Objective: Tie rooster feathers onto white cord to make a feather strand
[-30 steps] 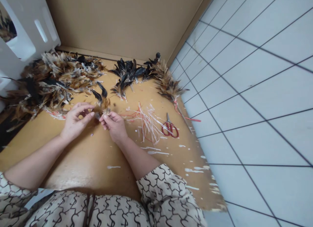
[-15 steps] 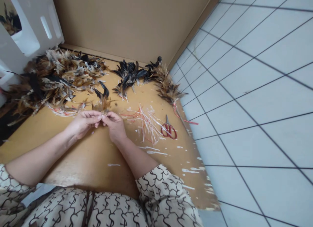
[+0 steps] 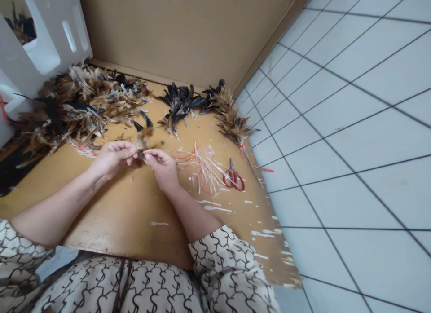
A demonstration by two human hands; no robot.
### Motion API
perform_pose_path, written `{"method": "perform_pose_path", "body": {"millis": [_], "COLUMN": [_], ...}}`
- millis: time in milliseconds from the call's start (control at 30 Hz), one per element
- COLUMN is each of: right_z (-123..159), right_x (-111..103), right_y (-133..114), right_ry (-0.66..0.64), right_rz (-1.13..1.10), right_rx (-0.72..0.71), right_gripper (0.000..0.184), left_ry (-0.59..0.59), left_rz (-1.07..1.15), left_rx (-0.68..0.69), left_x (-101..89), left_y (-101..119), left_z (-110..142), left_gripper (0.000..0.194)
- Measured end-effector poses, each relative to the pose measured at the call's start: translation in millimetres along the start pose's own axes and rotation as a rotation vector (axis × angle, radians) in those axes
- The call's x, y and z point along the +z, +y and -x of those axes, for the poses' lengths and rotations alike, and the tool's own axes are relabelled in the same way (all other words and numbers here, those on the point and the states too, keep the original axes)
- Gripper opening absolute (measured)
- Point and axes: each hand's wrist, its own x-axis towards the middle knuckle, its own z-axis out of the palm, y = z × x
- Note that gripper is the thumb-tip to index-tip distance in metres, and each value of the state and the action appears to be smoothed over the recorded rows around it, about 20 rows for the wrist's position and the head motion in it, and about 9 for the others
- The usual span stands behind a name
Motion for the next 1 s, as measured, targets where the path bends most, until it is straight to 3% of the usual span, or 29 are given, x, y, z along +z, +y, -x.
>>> {"method": "perform_pose_path", "body": {"millis": [100,233,433,500,567,800,1000], "right_z": [-3.8,-6.3,-11.6,-16.1,-21.6,-39.5,-43.6], "right_x": [-6.6,-9.0,9.6,15.0,15.7,-15.1,-31.5], "right_y": [-1.5,-1.0,0.4,1.5,2.7,4.0,-0.3], "right_ry": [0.007,-0.006,-0.090,-0.121,-0.160,-0.083,-0.117], "right_rz": [0.150,0.446,1.092,1.231,1.331,1.301,1.245], "right_rx": [-0.081,-0.194,-0.354,-0.364,-0.344,-0.285,-0.280], "right_gripper": [0.011,0.012,0.038,0.034,0.019,0.020,0.018], "left_ry": [0.125,0.257,0.269,0.265,0.255,0.279,0.293], "left_rz": [0.020,0.075,0.061,0.063,0.070,0.113,0.114], "left_rx": [0.099,0.080,0.029,0.031,0.025,0.016,-0.002], "left_x": [-10.8,-23.2,-25.7,-24.0,-22.4,-20.6,-21.1], "left_y": [7.5,9.4,2.5,1.0,0.3,-0.6,0.1], "left_z": [-7.7,-18.0,-22.5,-22.1,-21.7,-23.5,-24.1], "left_gripper": [0.012,0.008,0.009,0.010,0.011,0.011,0.012]}}
